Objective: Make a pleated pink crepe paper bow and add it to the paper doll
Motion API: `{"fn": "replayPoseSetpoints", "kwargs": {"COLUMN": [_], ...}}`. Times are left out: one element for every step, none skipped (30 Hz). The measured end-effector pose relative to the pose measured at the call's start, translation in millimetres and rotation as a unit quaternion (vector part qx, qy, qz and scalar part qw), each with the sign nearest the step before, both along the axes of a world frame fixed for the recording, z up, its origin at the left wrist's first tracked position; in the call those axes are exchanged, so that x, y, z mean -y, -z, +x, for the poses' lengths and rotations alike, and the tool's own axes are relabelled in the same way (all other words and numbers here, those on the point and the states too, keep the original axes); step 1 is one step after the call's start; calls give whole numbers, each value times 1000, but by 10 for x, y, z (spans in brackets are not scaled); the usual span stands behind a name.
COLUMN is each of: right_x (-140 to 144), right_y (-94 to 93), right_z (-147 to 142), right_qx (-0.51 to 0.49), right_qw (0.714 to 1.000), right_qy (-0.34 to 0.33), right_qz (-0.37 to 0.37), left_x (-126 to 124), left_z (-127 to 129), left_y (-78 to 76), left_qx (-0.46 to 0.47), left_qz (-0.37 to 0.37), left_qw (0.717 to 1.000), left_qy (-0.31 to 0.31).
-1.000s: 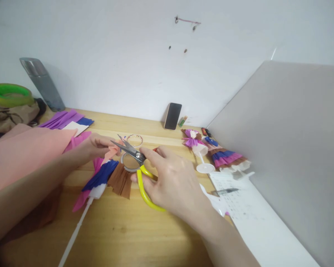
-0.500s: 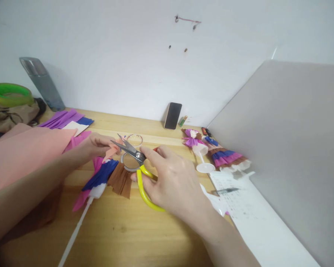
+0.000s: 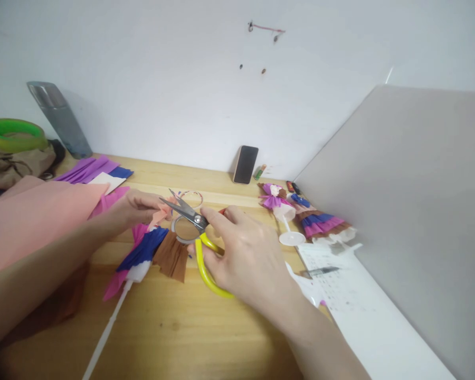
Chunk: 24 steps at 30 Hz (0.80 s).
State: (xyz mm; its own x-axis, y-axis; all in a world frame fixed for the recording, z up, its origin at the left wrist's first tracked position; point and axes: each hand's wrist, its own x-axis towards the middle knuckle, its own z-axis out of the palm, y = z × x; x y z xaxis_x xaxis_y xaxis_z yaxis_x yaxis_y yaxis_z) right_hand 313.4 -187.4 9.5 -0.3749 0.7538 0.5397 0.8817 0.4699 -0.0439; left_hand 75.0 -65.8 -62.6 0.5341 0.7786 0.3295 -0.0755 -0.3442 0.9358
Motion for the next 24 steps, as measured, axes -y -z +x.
{"fn": "replayPoseSetpoints", "kwargs": {"right_x": [-1, -2, -3, -4, -5, -7, -8, -10, -11, -12, -13, -13, -13, -13, -13, -14, -14, -15, -16, -16, -16, -16, -16, -15], "right_y": [2, 4, 6, 10, 13, 18, 22, 26, 29, 31, 32, 31, 29, 27, 24, 22, 20, 20, 20, 21, 22, 24, 24, 24], "right_z": [1, 2, 4, 7, 10, 15, 19, 24, 28, 31, 34, 36, 37, 37, 37, 37, 38, 38, 40, 41, 43, 44, 45, 45], "right_qx": [1, 2, 3, 3, 4, 6, 8, 10, 11, 12, 12, 11, 10, 10, 10, 10, 11, 12, 12, 11, 10, 9, 9, 9], "right_qw": [1000, 1000, 1000, 1000, 1000, 1000, 1000, 1000, 1000, 1000, 1000, 1000, 1000, 1000, 1000, 1000, 1000, 1000, 1000, 1000, 1000, 1000, 1000, 1000], "right_qy": [0, -1, 0, -1, -1, -2, -4, -6, -7, -9, -10, -10, -11, -11, -11, -11, -10, -10, -11, -11, -12, -12, -12, -11], "right_qz": [1, 3, 5, 6, 7, 6, 6, 4, 4, 4, 4, 5, 4, 4, 3, 3, 2, 2, 2, 3, 3, 3, 2, 2], "left_x": [11, 22, 33, 42, 49, 53, 55, 56, 55, 54, 53, 53, 53, 53, 53, 52, 50, 49, 47, 46, 45, 44, 45, 46], "left_z": [6, 13, 19, 25, 30, 34, 37, 40, 43, 46, 48, 51, 54, 57, 59, 62, 65, 67, 67, 67, 65, 62, 60, 57], "left_y": [-30, -61, -90, -114, -133, -145, -151, -153, -153, -152, -152, -154, -158, -163, -169, -175, -180, -184, -185, -185, -185, -183, -182, -181], "left_qx": [-6, -13, -18, -22, -23, -24, -23, -22, -21, -23, -24, -27, -27, -29, -29, -26, -23, -20, -16, -13, -13, -16, -19, -24], "left_qz": [5, 9, 15, 19, 24, 30, 37, 46, 54, 61, 67, 71, 75, 78, 81, 85, 88, 90, 93, 96, 98, 98, 97, 95], "left_qw": [1000, 1000, 999, 999, 999, 999, 999, 999, 998, 998, 997, 997, 997, 997, 996, 996, 996, 996, 995, 995, 995, 995, 995, 995], "left_qy": [10, 18, 22, 21, 18, 15, 14, 14, 14, 13, 10, 7, 4, 3, 3, 5, 7, 8, 7, 4, -4, -12, -19, -24]}}
